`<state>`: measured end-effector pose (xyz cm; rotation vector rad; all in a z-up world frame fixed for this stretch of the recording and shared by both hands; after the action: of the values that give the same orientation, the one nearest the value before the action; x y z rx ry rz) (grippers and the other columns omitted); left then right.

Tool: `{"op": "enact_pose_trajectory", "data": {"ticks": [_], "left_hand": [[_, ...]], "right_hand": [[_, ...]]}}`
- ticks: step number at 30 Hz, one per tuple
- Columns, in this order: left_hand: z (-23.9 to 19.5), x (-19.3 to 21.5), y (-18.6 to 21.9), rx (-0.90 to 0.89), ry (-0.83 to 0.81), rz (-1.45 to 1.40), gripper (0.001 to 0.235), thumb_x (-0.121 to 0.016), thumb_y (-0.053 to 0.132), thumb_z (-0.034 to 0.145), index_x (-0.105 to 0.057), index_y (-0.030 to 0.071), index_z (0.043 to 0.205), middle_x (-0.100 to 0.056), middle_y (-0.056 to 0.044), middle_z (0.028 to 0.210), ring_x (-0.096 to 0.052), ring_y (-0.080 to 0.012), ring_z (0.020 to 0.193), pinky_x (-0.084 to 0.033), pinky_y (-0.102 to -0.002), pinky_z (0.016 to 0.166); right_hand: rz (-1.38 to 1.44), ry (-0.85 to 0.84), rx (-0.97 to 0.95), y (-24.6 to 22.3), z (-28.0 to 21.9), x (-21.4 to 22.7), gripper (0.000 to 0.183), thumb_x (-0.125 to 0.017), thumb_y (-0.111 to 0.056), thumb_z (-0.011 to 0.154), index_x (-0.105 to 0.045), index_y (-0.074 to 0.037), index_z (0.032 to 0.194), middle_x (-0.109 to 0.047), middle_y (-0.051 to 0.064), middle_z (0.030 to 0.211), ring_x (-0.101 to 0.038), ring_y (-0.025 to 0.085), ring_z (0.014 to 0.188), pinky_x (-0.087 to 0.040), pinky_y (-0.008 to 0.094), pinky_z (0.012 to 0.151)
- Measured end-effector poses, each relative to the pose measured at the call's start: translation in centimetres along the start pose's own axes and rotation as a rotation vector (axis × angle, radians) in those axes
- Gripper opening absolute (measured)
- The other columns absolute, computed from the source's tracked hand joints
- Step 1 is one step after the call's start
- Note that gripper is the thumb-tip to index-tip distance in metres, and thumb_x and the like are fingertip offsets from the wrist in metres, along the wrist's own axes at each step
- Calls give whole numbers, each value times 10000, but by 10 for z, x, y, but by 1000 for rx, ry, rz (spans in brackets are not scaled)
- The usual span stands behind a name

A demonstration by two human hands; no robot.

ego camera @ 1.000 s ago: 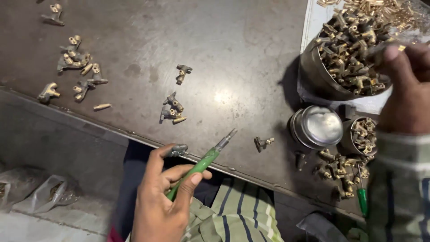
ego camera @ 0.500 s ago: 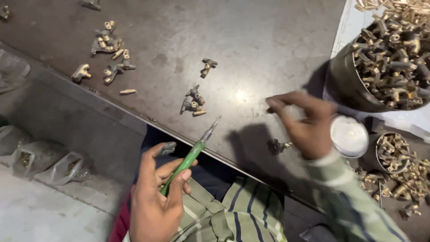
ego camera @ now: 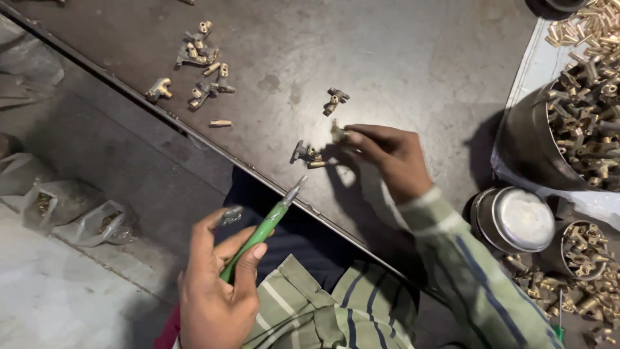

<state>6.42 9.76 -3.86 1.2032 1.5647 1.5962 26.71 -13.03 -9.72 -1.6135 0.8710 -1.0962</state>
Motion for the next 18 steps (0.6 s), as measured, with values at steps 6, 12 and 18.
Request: {"op": "enact_pose_trajectory", "data": {"ticks": [6, 12, 18], "left_hand": [[3, -31, 33, -93, -27, 266, 462, -723, 132, 913, -521, 43, 1319, -820, -154, 1015, -811, -261, 936, -615, -357, 722], [0, -74, 79, -415, -190, 473, 422, -720, 88, 920, -579, 45, 1315, -762, -131, 866, -733, -326, 731, -531, -432, 616], [-24, -86, 119, -838, -186, 804, 507, -702, 7, 813, -620, 36, 1313, -772, -160, 1089, -593, -255, 733, -472, -387, 632]], "right_hand": [[337, 56, -103, -18, -58, 40, 294, -665, -82, 957, -694, 83, 1198, -764, 202, 1123, -778, 277, 994, -640, 436, 860], [213, 58, 27, -44, -88, 53, 271, -639, -24, 986, -695, 67, 1235, -740, 193, 1195, -755, 251, 1050, -665, 403, 938], [-61, 34, 32, -55, -92, 49, 249, -677, -57, 952, -738, 64, 1160, -755, 123, 1101, -709, 133, 841, -519, 234, 564]]}}
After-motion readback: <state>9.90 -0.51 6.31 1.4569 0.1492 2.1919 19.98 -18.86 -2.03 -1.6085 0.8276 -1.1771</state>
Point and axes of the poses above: each hand's wrist, its own z-axis towards the middle knuckle, its own x-axis out of the back of the hand, y = z × x, the point moved 10 cm from there along z, towards the middle knuckle
